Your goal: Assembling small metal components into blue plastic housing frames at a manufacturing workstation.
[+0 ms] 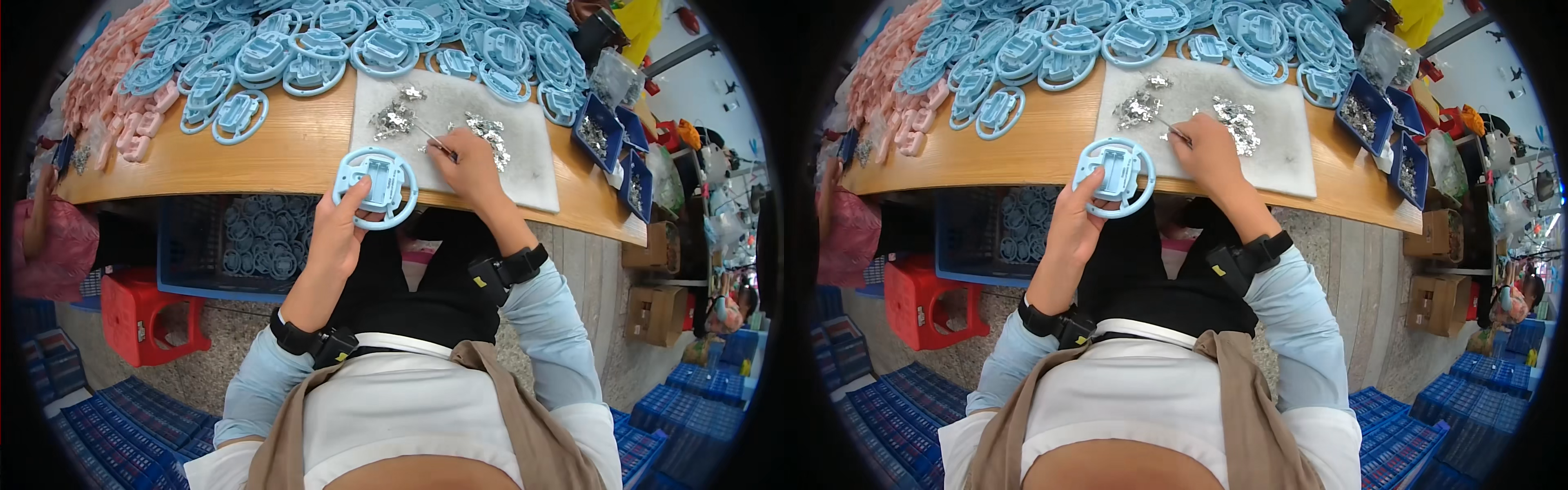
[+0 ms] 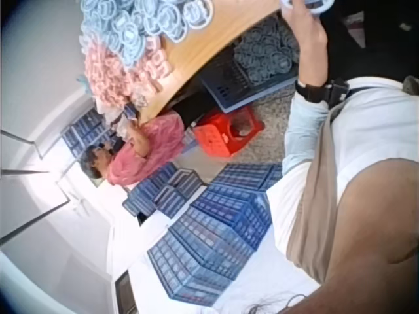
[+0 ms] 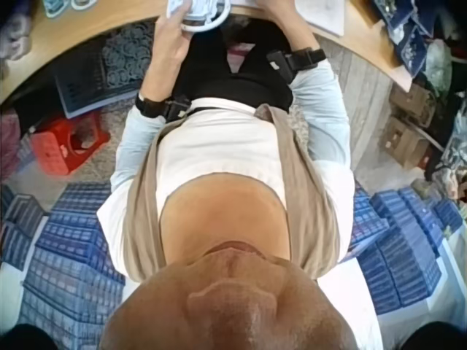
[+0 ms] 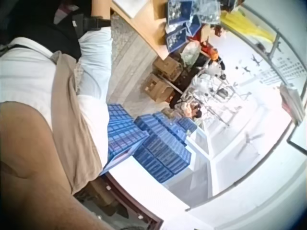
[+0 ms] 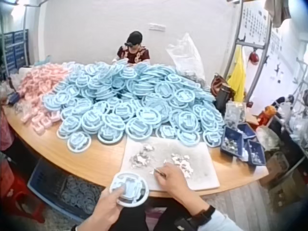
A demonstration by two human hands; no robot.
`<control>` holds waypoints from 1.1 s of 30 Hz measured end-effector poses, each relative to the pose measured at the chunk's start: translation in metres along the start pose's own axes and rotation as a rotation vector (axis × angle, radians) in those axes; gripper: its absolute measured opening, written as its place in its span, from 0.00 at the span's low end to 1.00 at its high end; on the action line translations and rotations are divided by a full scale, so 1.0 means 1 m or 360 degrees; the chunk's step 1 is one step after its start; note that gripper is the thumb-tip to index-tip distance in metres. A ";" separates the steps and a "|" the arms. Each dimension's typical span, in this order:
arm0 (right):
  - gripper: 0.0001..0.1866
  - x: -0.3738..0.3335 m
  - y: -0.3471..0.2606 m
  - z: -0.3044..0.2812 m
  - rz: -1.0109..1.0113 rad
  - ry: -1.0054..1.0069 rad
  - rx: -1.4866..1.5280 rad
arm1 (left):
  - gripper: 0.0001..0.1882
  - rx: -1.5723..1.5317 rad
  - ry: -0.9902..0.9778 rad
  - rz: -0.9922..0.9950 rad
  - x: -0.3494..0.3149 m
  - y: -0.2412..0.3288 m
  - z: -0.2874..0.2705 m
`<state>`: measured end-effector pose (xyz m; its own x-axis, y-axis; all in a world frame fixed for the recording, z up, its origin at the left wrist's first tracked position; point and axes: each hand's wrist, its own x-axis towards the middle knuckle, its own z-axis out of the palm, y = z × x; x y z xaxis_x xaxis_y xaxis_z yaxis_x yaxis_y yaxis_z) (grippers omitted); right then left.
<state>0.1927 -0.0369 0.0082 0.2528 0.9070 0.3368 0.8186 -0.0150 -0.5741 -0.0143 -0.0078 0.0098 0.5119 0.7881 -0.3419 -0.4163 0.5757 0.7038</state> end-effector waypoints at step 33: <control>0.06 -0.030 -0.056 0.003 -0.0102 0.0079 0.0217 | 0.18 0.0257 -0.0056 0.0202 -0.001 -0.016 0.018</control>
<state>0.1379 -0.0621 0.0283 0.2305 0.8822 0.4106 0.7570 0.1026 -0.6453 0.0056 -0.0217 0.0096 0.4903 0.8422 -0.2243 -0.3547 0.4279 0.8313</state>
